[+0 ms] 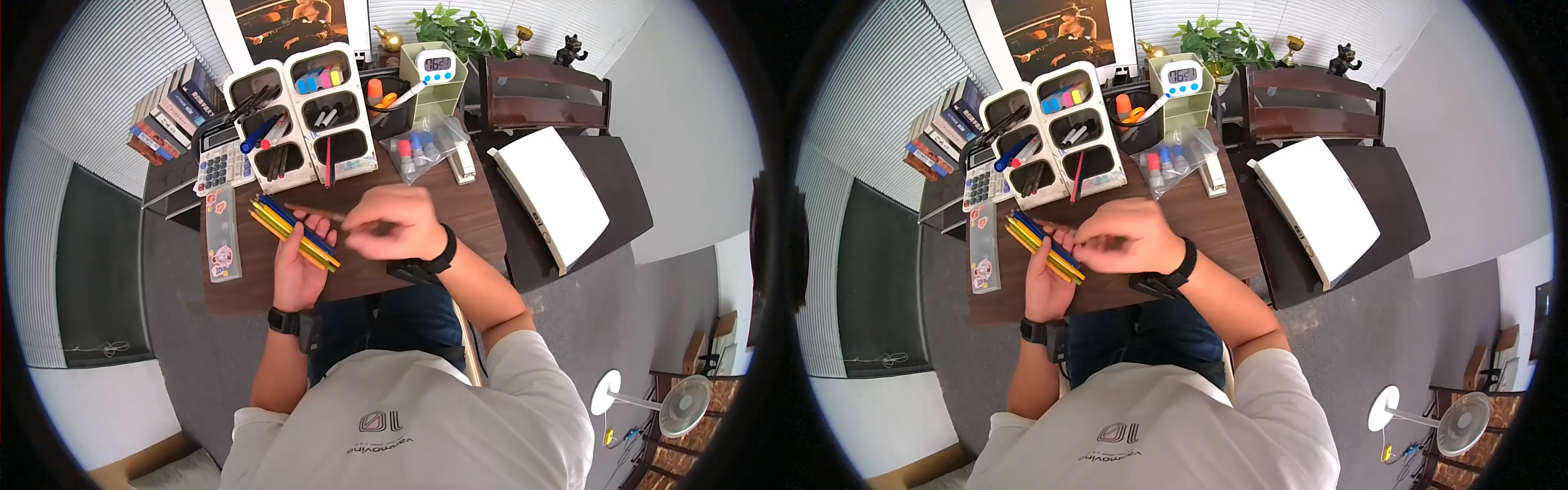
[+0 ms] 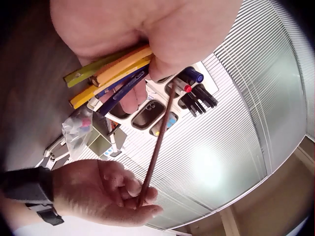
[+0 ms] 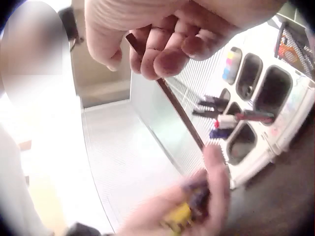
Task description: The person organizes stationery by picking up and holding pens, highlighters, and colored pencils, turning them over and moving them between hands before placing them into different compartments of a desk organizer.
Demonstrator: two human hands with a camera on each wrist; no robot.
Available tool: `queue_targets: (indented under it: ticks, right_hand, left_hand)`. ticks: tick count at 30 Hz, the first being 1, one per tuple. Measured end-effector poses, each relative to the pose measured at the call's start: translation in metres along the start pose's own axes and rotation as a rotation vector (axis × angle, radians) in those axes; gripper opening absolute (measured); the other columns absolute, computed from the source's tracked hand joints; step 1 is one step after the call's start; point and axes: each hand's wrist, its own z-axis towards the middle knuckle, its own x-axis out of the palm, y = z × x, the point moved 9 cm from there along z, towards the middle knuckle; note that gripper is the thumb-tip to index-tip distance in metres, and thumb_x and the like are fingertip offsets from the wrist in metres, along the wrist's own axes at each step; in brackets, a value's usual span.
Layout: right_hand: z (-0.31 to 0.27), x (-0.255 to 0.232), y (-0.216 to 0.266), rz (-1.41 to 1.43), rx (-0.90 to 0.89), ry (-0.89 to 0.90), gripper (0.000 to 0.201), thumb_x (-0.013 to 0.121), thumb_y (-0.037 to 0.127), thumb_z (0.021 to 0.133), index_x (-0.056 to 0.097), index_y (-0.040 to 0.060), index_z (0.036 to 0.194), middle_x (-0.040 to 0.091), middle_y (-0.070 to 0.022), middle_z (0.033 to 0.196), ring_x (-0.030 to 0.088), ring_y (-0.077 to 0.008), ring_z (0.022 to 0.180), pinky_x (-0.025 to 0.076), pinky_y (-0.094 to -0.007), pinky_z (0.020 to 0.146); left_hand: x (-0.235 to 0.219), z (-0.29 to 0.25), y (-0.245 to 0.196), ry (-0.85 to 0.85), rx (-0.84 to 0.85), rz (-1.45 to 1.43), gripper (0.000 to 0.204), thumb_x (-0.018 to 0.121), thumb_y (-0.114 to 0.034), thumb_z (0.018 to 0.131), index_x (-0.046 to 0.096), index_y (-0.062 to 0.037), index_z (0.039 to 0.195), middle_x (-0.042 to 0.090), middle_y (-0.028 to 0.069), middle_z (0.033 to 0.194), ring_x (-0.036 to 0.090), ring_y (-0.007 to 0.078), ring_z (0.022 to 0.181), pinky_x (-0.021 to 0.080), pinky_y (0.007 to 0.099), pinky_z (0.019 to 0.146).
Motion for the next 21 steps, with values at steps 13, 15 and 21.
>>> queue_targets:
  ticks: [13,15,21]
  right_hand:
    - [-0.009,-0.008,-0.066,-0.215,0.441,-0.155,0.036,0.078,0.016,0.095,0.069,-0.0011,0.125,0.075,-0.0130,0.103,0.074,-0.0178,0.088,0.058,-0.0300,0.075]
    - [-0.010,-0.003,-0.070,-0.255,0.461,-0.070,0.043,0.077,0.022,0.097,0.066,-0.0009,0.131,0.074,-0.0145,0.115,0.074,-0.0204,0.098,0.058,-0.0317,0.080]
    - [-0.008,0.005,-0.071,-0.215,0.471,-0.006,0.047,0.075,0.026,0.098,0.064,-0.0003,0.136,0.074,-0.0154,0.120,0.075,-0.0223,0.102,0.058,-0.0334,0.081]
  left_hand:
    - [0.004,0.000,0.003,-0.030,-0.055,-0.003,0.034,0.050,-0.020,0.111,0.051,-0.0083,0.144,0.065,0.0124,0.128,0.064,0.0233,0.119,0.051,0.0439,0.109]
    - [0.004,0.000,0.003,-0.031,-0.055,-0.005,0.036,0.049,-0.021,0.112,0.050,-0.0079,0.145,0.065,0.0127,0.128,0.064,0.0235,0.119,0.050,0.0437,0.110]
    - [0.003,-0.001,0.003,-0.006,-0.060,-0.011,0.038,0.048,-0.022,0.112,0.049,-0.0074,0.147,0.065,0.0134,0.130,0.063,0.0239,0.121,0.049,0.0434,0.110]
